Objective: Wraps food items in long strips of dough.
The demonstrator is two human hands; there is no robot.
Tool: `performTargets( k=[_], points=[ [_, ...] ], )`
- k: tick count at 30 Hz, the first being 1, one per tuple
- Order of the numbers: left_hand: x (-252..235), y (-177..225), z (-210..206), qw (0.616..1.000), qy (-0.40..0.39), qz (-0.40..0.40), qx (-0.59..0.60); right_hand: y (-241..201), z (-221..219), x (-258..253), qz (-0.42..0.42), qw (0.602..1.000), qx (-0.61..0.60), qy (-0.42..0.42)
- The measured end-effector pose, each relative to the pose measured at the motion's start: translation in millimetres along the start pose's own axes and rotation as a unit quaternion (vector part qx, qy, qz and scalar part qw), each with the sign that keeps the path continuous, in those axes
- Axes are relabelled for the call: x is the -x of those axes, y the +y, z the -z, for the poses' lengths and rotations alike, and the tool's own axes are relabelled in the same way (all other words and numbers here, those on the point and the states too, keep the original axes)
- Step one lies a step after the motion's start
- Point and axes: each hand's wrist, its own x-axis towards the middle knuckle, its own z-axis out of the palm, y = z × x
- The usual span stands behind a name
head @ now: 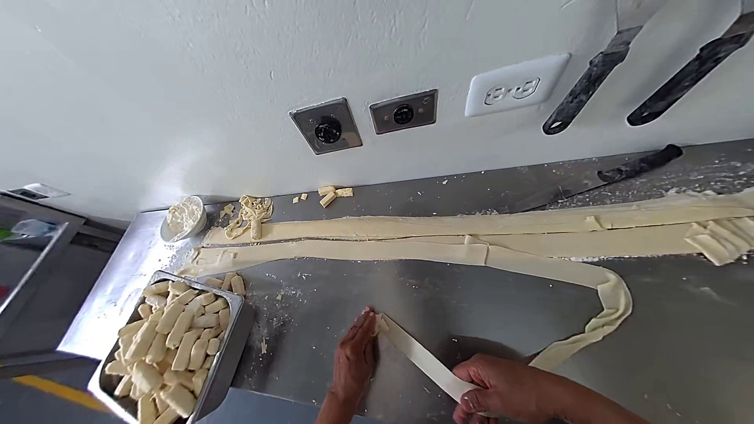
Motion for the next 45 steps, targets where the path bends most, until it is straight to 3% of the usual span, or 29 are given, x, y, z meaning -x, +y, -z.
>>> performTargets(
  k=[7,11,15,21,24,26,29,34,37,39,41,45],
  points=[
    [-11.2,10.1,-15.6,0.998,0.059,0.013,0.006,-10.6,-16.5,-4.8,0.026,0.987,0.159,0.01],
    [-9.5,23.8,-16.1,0.999,-0.021,-0.034,-0.004,-9.6,-20.4,-5.5,0.049,0.977,0.205,0.027],
    [-11.0,18.6,-10.7,0.999,-0.004,0.015,0.043,-7.5,-21.7,-6.9,0.04,0.983,0.174,0.032],
    [-16.0,22.4,-34.0,0.998,0.044,0.012,0.032,3.1,-23.0,-3.6,0.035,0.985,0.157,0.06],
    [-12.9,26.1,-34.8,0.999,-0.001,-0.047,-0.005,7.8,-19.9,-3.1,0.023,0.984,0.165,0.065],
    [-13.5,26.8,-26.1,0.999,-0.026,-0.037,0.018,9.5,-21.1,-5.2,0.017,0.986,0.148,0.071],
    [-16.3,20.4,-26.2,0.999,-0.005,0.0,0.037,7.6,-26.1,-11.1,0.025,0.99,0.114,0.077],
    [-18.8,23.7,-40.0,0.999,0.035,-0.022,0.028,7.7,-27.2,-13.7,0.023,0.993,0.08,0.078],
    [-13.2,26.7,-37.5,0.998,-0.014,-0.063,0.021,11.9,-23.2,-11.3,0.019,0.995,0.05,0.089],
    [-14.2,29.2,-28.2,0.996,-0.052,-0.018,0.07,11.7,-22.3,-11.7,0.009,0.996,0.035,0.08],
    [-17.9,26.4,-27.5,0.996,-0.04,0.015,0.083,10.0,-24.3,-15.4,0.014,0.997,0.035,0.07],
    [-17.9,32.9,-41.0,0.996,-0.015,0.007,0.083,8.8,-28.0,-21.6,0.029,0.997,0.036,0.057]
  ],
)
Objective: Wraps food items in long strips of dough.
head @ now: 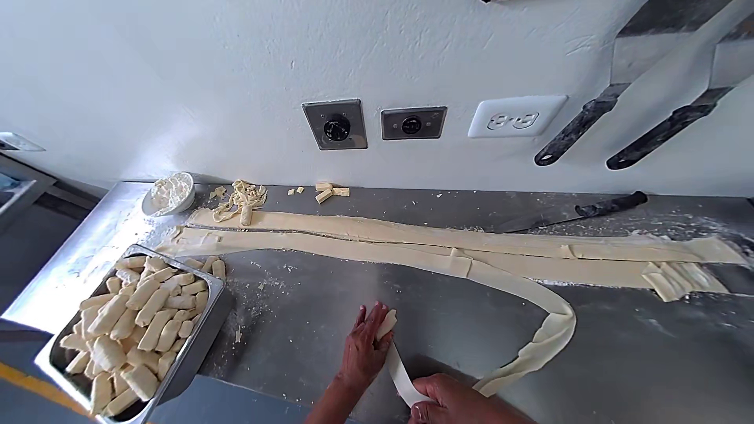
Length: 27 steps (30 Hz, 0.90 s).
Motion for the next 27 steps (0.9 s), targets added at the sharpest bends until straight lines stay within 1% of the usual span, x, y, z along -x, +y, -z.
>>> performTargets(
  k=[2,3,5,6,8,10,13,15,16,18,19,20,23,25,27],
  points=[
    [-1.9,2.2,-3.1,0.999,0.033,-0.007,-0.026,0.6,-1.3,-1.0,-0.008,1.0,-0.014,-0.003],
    [-1.0,2.7,-4.3,0.998,0.032,-0.026,-0.046,1.5,-1.5,-1.3,-0.01,1.0,-0.025,-0.002],
    [5.2,6.6,-3.4,0.995,-0.017,-0.065,-0.071,2.6,-1.0,-1.1,-0.014,0.999,-0.043,0.001],
    [8.1,9.4,-1.0,0.994,-0.039,-0.073,-0.064,3.1,-1.1,-0.5,-0.017,0.998,-0.053,0.002],
    [6.2,12.0,5.6,0.998,-0.053,-0.043,-0.017,5.8,-1.2,-0.7,-0.021,0.996,-0.086,0.004],
    [5.3,8.0,2.8,0.999,-0.028,-0.019,-0.011,8.5,-2.5,-1.8,-0.02,0.992,-0.127,0.014],
    [6.6,11.8,-7.0,1.0,-0.028,-0.004,0.004,10.6,-2.0,-1.3,-0.027,0.983,-0.178,0.039],
    [3.4,13.9,-10.3,1.0,-0.001,-0.007,-0.007,10.9,-0.9,-0.9,-0.038,0.978,-0.197,0.059],
    [1.8,13.1,-10.5,1.0,0.005,-0.02,-0.02,10.1,0.3,-1.0,-0.043,0.975,-0.204,0.074],
    [4.7,11.2,-9.9,0.996,-0.022,-0.073,-0.043,8.9,3.9,-1.5,-0.05,0.97,-0.217,0.102],
    [7.9,11.6,-8.4,0.995,-0.035,-0.09,-0.035,8.6,6.5,-1.3,-0.054,0.967,-0.223,0.111],
    [9.2,11.7,-6.1,0.995,-0.039,-0.089,-0.018,8.3,9.3,-1.2,-0.056,0.965,-0.226,0.118],
    [10.2,9.3,-3.8,0.999,-0.027,-0.046,0.008,9.1,14.9,-2.1,-0.057,0.965,-0.22,0.133],
    [11.4,9.5,-8.5,0.997,-0.048,-0.057,0.011,9.5,20.1,-1.2,-0.065,0.965,-0.212,0.138],
    [10.7,11.0,-8.9,0.997,-0.046,-0.064,0.014,11.9,23.2,0.4,-0.076,0.968,-0.195,0.138]
  ],
)
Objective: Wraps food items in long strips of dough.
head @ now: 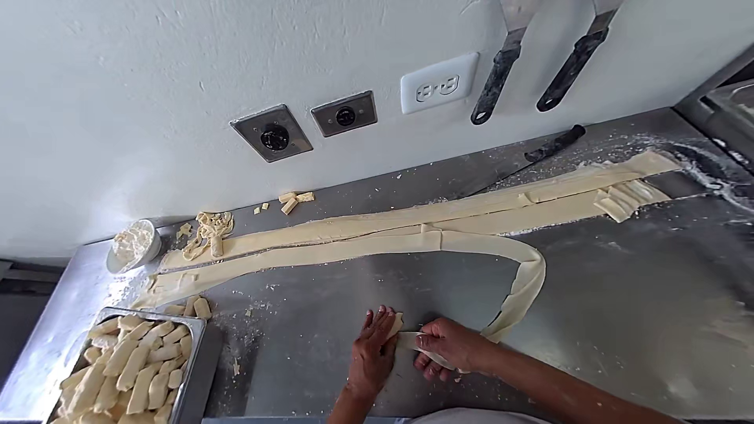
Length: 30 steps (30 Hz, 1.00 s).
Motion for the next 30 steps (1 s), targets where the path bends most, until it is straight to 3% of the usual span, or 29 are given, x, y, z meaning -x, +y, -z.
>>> performTargets(
  k=[3,6,10,16,21,25,27,30],
  points=[
    [-5.4,-6.8,6.5,0.998,0.043,-0.008,-0.046,1.3,4.1,0.0,0.006,1.0,0.016,0.004],
    [2.5,-4.0,12.0,0.998,-0.013,-0.043,-0.043,-2.5,9.0,5.4,0.015,1.0,0.006,0.015],
    [3.8,-5.0,15.4,0.999,0.026,0.013,-0.018,-3.7,7.9,9.6,0.02,1.0,0.005,0.003],
    [-1.6,4.1,2.5,0.998,0.051,0.032,-0.036,1.0,0.0,14.4,0.044,0.999,-0.006,-0.011],
    [7.0,14.4,9.3,0.998,-0.002,-0.008,-0.055,-2.6,-8.8,6.5,0.037,0.998,-0.015,-0.05],
    [11.4,34.1,15.0,0.997,-0.024,0.07,0.009,-8.8,-11.7,-12.8,0.018,0.995,-0.036,-0.094],
    [10.2,38.4,15.6,0.991,0.005,0.124,0.045,-15.0,-12.1,-17.9,0.012,0.997,-0.002,-0.082],
    [-5.1,42.9,32.7,0.955,0.033,0.248,0.16,-23.6,-14.1,-15.7,0.028,0.994,0.088,-0.057]
  ],
)
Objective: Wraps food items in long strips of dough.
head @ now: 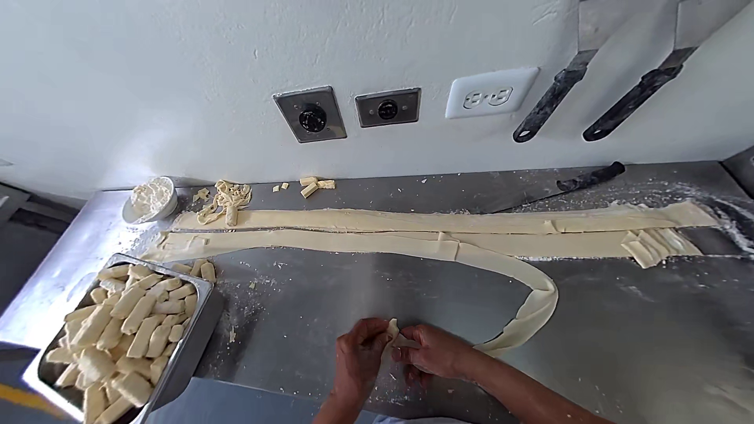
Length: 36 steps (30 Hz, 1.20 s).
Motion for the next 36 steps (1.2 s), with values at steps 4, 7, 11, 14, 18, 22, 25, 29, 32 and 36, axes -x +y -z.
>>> performTargets(
  k=[4,7,11,14,18,22,25,29,32,36],
  points=[
    [-24.2,27.4,33.4,0.97,-0.1,0.155,0.157,-26.4,1.5,0.0,0.096,0.978,0.169,0.071],
    [-32.2,35.2,53.2,0.956,-0.179,0.182,0.146,-62.3,0.2,-0.9,0.084,0.943,0.317,0.054],
    [-25.6,18.1,84.9,0.96,-0.166,0.196,0.111,-84.7,6.9,-13.2,0.069,0.941,0.326,-0.055],
    [-14.6,-3.6,124.0,0.953,-0.026,0.213,0.212,-97.4,27.0,-30.4,0.096,0.96,0.256,-0.056],
    [-0.6,4.1,134.2,0.879,0.035,0.222,0.421,-124.0,18.5,-74.2,0.09,0.873,0.472,-0.076],
    [2.0,14.4,113.4,0.814,0.066,0.216,0.535,-134.1,8.8,-101.2,0.143,0.785,0.602,0.016],
    [3.6,17.0,100.3,0.79,0.076,0.212,0.57,-130.6,9.1,-95.7,0.224,0.797,0.556,0.067],
    [6.8,18.8,91.0,0.791,0.044,0.191,0.579,-118.8,-27.8,-54.6,0.375,0.823,0.427,-0.016],
    [14.4,14.2,79.6,0.802,0.021,0.166,0.574,-96.9,-59.0,-41.9,0.441,0.779,0.446,-0.002],
    [16.7,27.3,60.5,0.786,0.097,0.242,0.56,-63.4,-69.8,-50.6,0.568,0.692,0.433,0.102]
  ],
)
